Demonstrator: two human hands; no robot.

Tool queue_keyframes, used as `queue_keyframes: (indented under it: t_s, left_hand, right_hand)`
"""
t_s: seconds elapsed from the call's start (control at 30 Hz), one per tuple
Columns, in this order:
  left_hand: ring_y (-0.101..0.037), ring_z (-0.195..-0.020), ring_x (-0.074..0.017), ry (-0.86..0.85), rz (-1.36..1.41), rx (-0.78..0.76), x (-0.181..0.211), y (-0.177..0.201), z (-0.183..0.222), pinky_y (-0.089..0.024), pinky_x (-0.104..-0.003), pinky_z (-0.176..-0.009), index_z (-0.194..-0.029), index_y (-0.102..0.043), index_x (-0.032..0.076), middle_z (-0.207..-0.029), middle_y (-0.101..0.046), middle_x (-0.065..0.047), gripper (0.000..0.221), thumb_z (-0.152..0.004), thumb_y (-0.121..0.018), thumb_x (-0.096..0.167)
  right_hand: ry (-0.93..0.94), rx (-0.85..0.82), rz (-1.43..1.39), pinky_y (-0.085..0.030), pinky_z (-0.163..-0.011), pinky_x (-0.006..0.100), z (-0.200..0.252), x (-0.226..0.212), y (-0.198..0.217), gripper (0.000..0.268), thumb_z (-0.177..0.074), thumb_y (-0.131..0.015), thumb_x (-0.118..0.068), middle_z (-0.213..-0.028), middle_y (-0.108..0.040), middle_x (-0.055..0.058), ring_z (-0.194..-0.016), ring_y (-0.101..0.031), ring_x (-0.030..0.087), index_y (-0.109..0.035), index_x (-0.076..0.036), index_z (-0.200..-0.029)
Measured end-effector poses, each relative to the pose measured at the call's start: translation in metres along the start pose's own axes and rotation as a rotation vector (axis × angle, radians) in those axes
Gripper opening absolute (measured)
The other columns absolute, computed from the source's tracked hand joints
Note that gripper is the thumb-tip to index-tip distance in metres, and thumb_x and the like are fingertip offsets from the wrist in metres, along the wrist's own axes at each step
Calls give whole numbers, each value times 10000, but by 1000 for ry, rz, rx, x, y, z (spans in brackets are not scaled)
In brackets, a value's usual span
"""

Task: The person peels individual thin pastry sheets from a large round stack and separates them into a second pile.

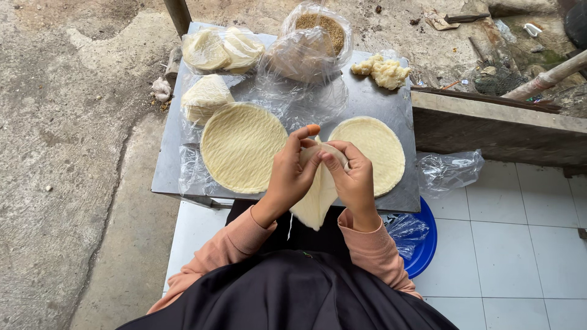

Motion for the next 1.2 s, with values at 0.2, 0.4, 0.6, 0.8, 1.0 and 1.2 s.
queue_keyframes:
  t_s: [0.2, 0.4, 0.6, 0.8, 1.0, 1.2]
  left_hand:
    - [-633, -808, -102, 60, -6, 157, -23, 23, -3, -542, -256, -722, -1346, -597, 38, -954, -666, -56, 348, -1012, -696, 34]
    - [-523, -837, -46, 110, 116, 311, -62, 71, -12, -458, -193, -702, -1379, -553, 25, -1017, -596, 1, 365, -1039, -684, 40]
    - [-543, -846, -34, 203, 24, 337, -100, 106, -16, -499, -172, -698, -1373, -543, 11, -1071, -597, -11, 367, -1033, -674, 52]
    - [-572, -630, -139, 358, -426, 241, -133, 112, -5, -495, -281, -629, -1293, -625, 10, -1027, -740, -106, 348, -950, -682, 9]
    - [-702, -929, -236, 387, -740, 209, -124, 117, -3, -534, -364, -786, -1345, -622, 76, -1130, -753, -103, 328, -1021, -670, 69]
    - [-465, -1373, -353, -18, -1001, -46, -38, 39, -24, -359, -481, -1110, -1461, -466, 80, -1461, -517, -157, 848, -762, -899, 285]
  right_hand:
    - [72, 245, 101, -478, -752, 198, -12, 9, 49, 167, -1004, -725, -175, -868, -684, -17, -817, -570, 41, -723, -10, -979]
    - [65, 451, -264, -507, -799, 222, -23, 40, 124, 143, -1025, -734, -165, -911, -716, 23, -836, -622, 83, -707, -46, -950]
    - [13, 545, -419, -581, -739, 284, -20, 54, 189, 130, -1036, -697, -153, -926, -736, 69, -807, -694, 146, -706, -36, -980]
    - [19, 438, -279, -575, -772, 271, -17, 29, 213, 176, -1064, -706, -152, -968, -732, 88, -833, -683, 140, -716, 24, -1067]
    - [-12, 383, -110, -558, -746, 251, -8, -7, 218, 177, -1064, -713, -149, -960, -735, 81, -812, -675, 123, -718, 24, -1102]
    - [-210, 83, 61, -534, -707, 211, 2, -29, 199, 139, -1007, -675, -97, -937, -740, 56, -802, -674, 78, -718, 13, -1080]
Point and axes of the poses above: each hand's wrist, its own z-axis away from the middle knuckle, its own y-axis out of the back of the hand, x = y × z, the point moved 9 cm from there along -z, towards the middle knuckle
